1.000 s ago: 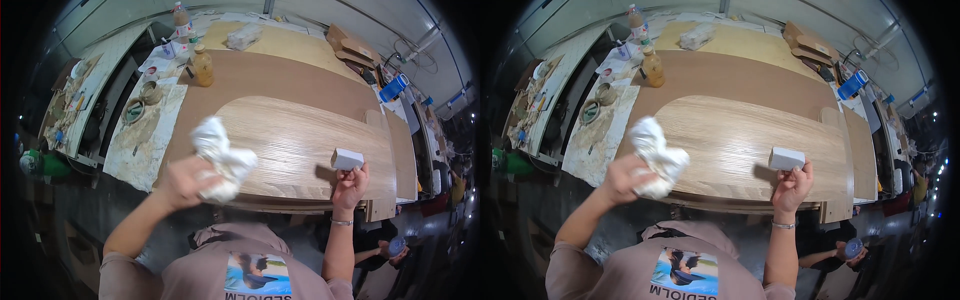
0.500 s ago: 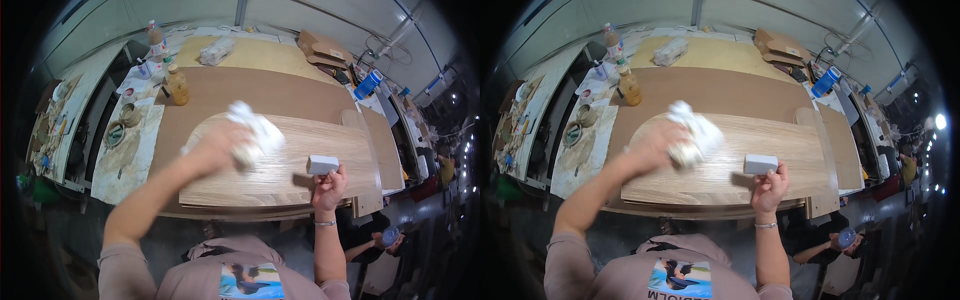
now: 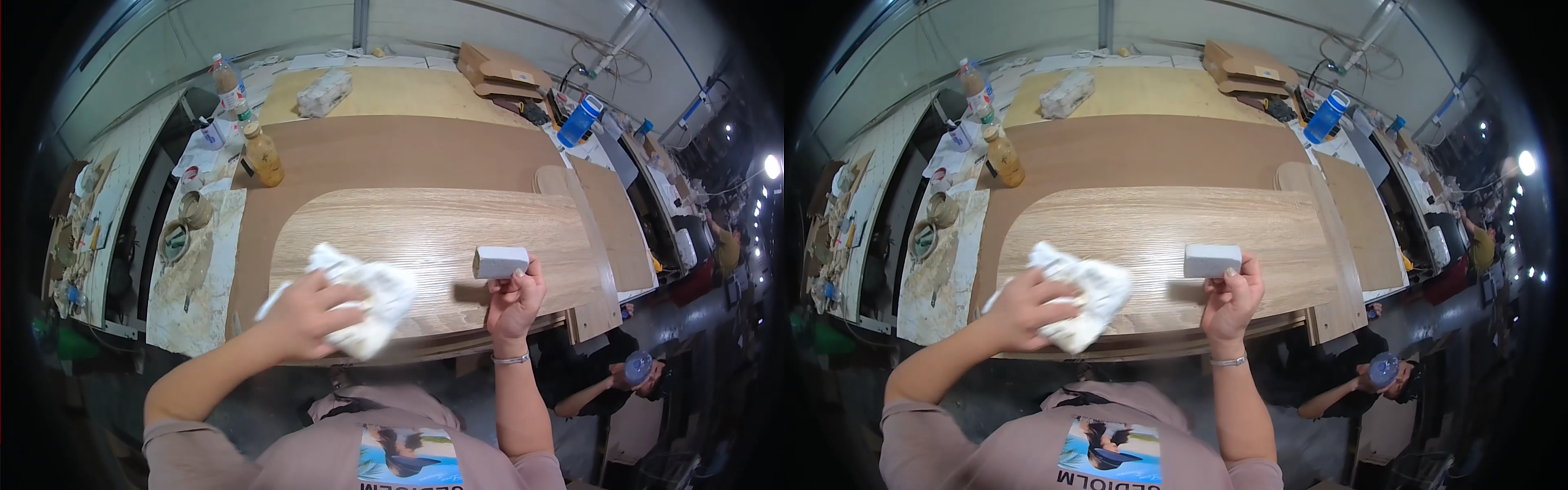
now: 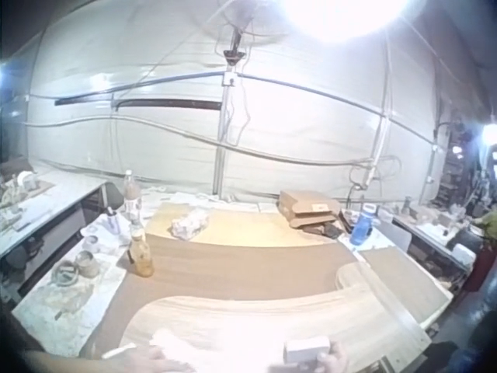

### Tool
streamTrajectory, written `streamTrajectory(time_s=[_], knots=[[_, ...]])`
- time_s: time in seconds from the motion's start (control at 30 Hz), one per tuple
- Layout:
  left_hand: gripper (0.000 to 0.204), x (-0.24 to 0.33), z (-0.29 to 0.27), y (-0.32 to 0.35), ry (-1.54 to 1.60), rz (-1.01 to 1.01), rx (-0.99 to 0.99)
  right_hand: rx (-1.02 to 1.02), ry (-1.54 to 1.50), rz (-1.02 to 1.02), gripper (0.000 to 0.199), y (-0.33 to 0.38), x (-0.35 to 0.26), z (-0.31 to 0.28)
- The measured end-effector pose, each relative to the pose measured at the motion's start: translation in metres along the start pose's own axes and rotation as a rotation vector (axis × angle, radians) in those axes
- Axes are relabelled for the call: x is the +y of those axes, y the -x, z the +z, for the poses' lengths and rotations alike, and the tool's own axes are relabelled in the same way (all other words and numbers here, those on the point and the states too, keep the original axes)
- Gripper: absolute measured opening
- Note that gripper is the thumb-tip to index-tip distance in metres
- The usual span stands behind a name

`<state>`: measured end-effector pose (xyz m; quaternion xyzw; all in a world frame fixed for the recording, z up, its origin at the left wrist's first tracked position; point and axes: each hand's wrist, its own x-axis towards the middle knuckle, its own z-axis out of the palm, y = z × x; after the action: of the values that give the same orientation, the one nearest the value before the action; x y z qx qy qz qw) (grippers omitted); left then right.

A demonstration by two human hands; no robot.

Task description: The person sands the edges and surface of a wooden board with a sanding block and wipes it with a cloth.

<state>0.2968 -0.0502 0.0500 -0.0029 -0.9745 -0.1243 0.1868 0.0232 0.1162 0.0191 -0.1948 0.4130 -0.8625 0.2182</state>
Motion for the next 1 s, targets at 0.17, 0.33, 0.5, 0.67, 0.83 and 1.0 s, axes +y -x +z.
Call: streamTrajectory(time_s=[0.17, 0.33, 0.5, 0.67, 0.83, 1.0], knots=[[0.029, -0.017, -0.039, 0.132, -0.078, -0.251, 0.252, 0.003, -0.044, 0.033, 0.026, 0.001, -0.002, 0.005], [0.019, -0.011, -0.076, 0.135, -0.025, -0.605, 0.422, -0.071, 0.135, 0.043, 0.028, 0.008, -0.002, 0.015], [0.048, 0.077, -0.047, 0.001, -0.055, -0.359, 0.508, -0.635, 0.748, -0.652, 0.037, 0.050, -0.017, 0.078], [0.053, 0.089, -0.057, -0.021, -0.207, -0.216, 0.377, -0.710, 0.770, -0.855, 0.045, 0.069, -0.022, 0.111], [0.042, 0.076, -0.048, 0.004, 0.000, -0.280, 0.453, -0.822, 0.858, -0.697, 0.063, 0.071, -0.025, 0.085], [0.047, 0.051, -0.069, 0.096, 0.227, -0.745, 0.802, -0.863, 1.512, -0.499, 0.099, 0.049, -0.024, 0.025]])
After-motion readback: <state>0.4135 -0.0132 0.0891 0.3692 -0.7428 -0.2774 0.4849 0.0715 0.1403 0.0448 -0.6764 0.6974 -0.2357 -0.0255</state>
